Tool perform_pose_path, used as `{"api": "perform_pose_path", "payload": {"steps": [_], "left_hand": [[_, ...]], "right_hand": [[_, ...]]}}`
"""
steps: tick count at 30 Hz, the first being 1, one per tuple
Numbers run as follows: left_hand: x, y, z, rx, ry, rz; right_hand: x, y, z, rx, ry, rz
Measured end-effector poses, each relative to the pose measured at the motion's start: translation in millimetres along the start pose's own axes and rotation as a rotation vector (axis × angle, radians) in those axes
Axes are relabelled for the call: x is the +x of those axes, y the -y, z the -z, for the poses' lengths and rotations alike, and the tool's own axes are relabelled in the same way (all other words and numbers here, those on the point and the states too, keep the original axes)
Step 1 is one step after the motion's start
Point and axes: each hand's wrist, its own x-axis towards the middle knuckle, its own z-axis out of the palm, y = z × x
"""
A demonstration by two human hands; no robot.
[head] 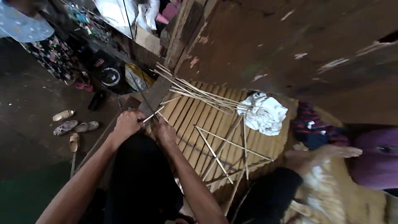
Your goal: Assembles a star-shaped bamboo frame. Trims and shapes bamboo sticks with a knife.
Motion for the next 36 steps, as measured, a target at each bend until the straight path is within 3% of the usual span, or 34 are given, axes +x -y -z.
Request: {"api": "perform_pose_path", "payload": {"steps": [3, 8, 14, 20, 22, 31, 36], "left_hand": [[-1.2, -4.5, 5.1, 0.012, -0.002, -0.008], [-12.3, -7.6, 14.4, -0.086, -0.168, -0.087], [-2.5, -4.4, 6.1, -0.048, -0.001, 0.040], [-12.0, -10.5, 13.5, -0.125, -0.173, -0.066], [-8.9, -8.2, 11.7, -0.148, -0.193, -0.054], [16.0, -11.8, 6.7, -0.121, 0.119, 0.163], [7.4, -32.7, 35.8, -0.482, 0.275, 0.241]], "right_hand": [[-4.3, 7.0, 12.2, 0.003, 0.008, 0.010], [-10.0, 15.6, 23.5, 0.043, -0.027, 0.050], [-1.6, 10.6, 13.5, -0.022, 0.073, 0.053], [-8.9, 14.9, 23.2, 0.014, -0.053, 0.079], [-4.9, 12.5, 17.8, -0.002, 0.014, 0.075], [-3.5, 16.8, 18.6, 0.005, 0.014, 0.052], [-25.2, 29.6, 49.5, 0.049, -0.099, 0.072]]}}
